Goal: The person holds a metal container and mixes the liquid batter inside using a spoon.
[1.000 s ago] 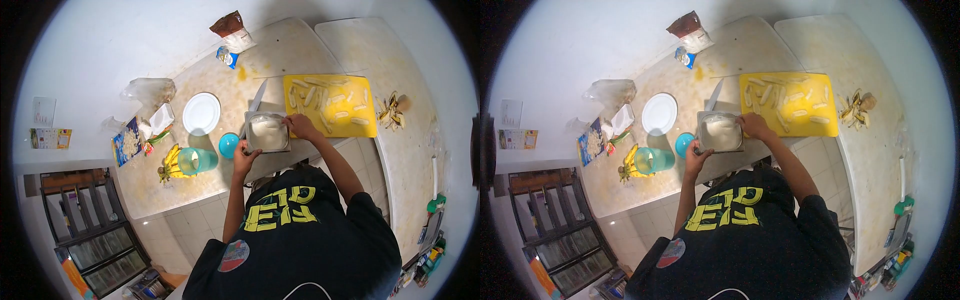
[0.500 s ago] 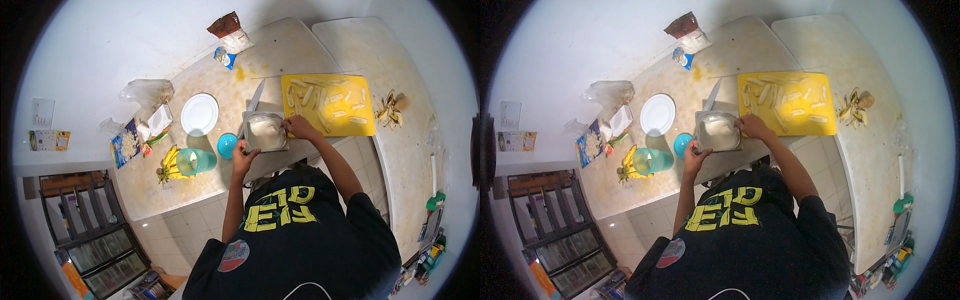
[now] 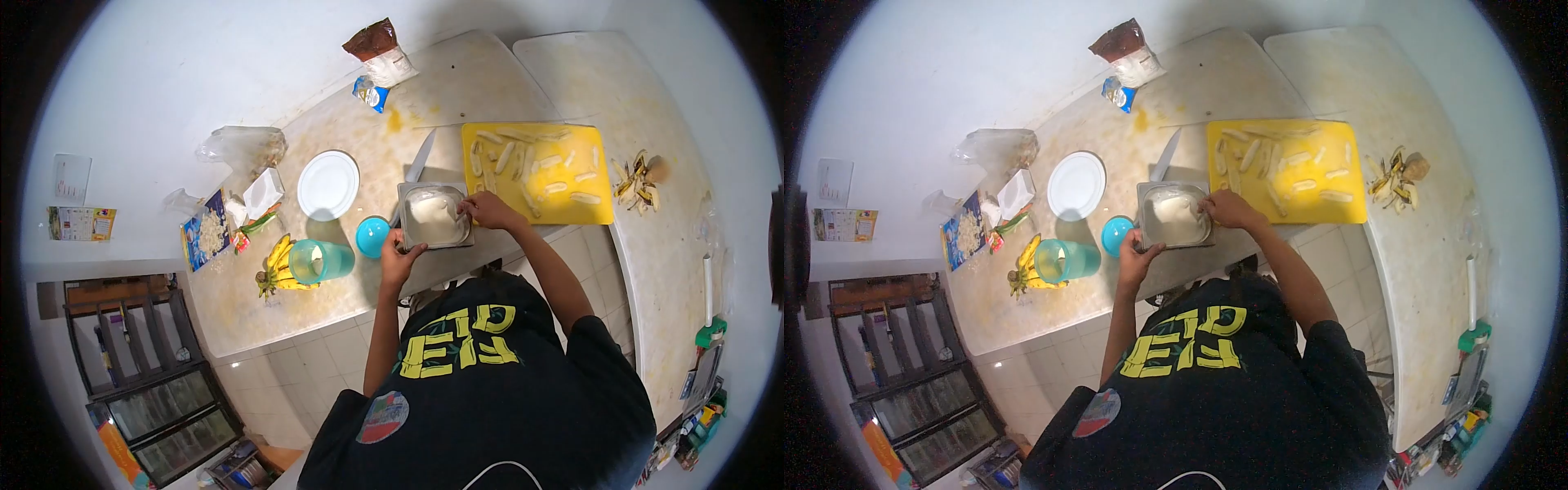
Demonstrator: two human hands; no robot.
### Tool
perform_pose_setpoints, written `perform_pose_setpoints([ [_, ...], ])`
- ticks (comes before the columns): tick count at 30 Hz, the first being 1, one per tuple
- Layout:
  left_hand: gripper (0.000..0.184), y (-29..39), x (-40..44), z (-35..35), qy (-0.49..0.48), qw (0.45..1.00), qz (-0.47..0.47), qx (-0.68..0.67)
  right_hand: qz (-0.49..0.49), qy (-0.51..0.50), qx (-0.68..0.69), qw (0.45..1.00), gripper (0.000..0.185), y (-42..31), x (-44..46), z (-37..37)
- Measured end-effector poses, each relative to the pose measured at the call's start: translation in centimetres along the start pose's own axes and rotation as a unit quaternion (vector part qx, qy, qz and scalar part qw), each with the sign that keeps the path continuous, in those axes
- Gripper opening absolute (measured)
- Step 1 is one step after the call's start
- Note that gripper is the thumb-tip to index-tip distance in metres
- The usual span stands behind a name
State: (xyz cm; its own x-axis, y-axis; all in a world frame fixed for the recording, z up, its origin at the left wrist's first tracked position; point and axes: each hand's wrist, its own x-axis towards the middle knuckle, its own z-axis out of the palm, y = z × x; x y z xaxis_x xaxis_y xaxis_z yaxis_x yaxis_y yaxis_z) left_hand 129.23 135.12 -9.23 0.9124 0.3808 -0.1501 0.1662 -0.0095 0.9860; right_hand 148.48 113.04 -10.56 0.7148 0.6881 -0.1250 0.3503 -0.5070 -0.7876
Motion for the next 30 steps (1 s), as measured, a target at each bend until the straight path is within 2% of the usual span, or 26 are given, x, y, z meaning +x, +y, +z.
perform_pose_setpoints([
  [1,0.042,-0.3,0.2,-0.1,-0.005,1.000,-0.001,-0.009,-0.002,-0.030,0.019,0.999,0.031,-0.1,0.1,-0.2],
  [4,0.041,-2.5,1.1,-0.8,0.000,1.000,0.015,0.026,0.019,0.128,0.008,0.992,0.036,-1.9,-0.6,0.0],
  [7,0.042,-3.1,1.3,-1.8,0.056,0.998,-0.020,0.021,-0.030,-0.004,-0.079,0.996,0.037,-1.5,-0.1,-0.6],
  [10,0.048,-1.9,1.2,-0.9,0.169,0.975,-0.124,-0.079,0.035,0.016,0.024,0.999,0.033,-3.3,0.1,-1.3],
  [11,0.050,-1.3,1.0,-0.3,0.213,0.955,-0.165,-0.121,0.028,0.035,-0.027,0.999,0.033,-4.2,0.1,-1.4],
  [13,0.053,0.0,0.4,1.0,0.181,0.942,-0.215,-0.186,0.016,0.072,-0.127,0.989,0.034,-4.9,-0.3,-1.0],
  [14,0.054,0.5,0.2,1.3,0.164,0.932,-0.239,-0.217,0.006,0.044,-0.117,0.992,0.034,-4.9,-0.2,-0.9],
  [16,0.054,-1.2,1.0,0.7,0.113,0.951,-0.200,-0.208,-0.012,-0.007,-0.096,0.995,0.034,-4.5,0.1,-0.6],
  [17,0.054,-2.4,1.3,0.5,0.087,0.958,-0.181,-0.205,0.002,0.017,-0.099,0.995,0.034,-4.5,0.2,-0.5],
  [19,0.052,-2.7,1.7,0.8,0.137,0.952,-0.185,-0.200,0.027,0.061,-0.105,0.992,0.034,-5.3,0.2,-0.5],
  [20,0.051,-2.9,1.9,0.9,0.163,0.949,-0.187,-0.197,0.025,0.040,-0.133,0.990,0.035,-5.6,0.2,-0.7],
  [22,0.051,-2.8,2.2,0.7,0.154,0.950,-0.190,-0.193,0.023,-0.002,-0.186,0.982,0.035,-5.6,0.0,-1.1],
  [25,0.051,-2.2,2.1,0.9,0.147,0.956,-0.192,-0.166,0.030,-0.005,-0.134,0.991,0.040,-6.0,-0.5,-1.4],
  [30,0.045,-1.0,1.6,1.1,0.130,0.959,-0.183,-0.172,0.021,0.048,-0.086,0.995,0.038,-6.5,-0.8,-1.4],
])
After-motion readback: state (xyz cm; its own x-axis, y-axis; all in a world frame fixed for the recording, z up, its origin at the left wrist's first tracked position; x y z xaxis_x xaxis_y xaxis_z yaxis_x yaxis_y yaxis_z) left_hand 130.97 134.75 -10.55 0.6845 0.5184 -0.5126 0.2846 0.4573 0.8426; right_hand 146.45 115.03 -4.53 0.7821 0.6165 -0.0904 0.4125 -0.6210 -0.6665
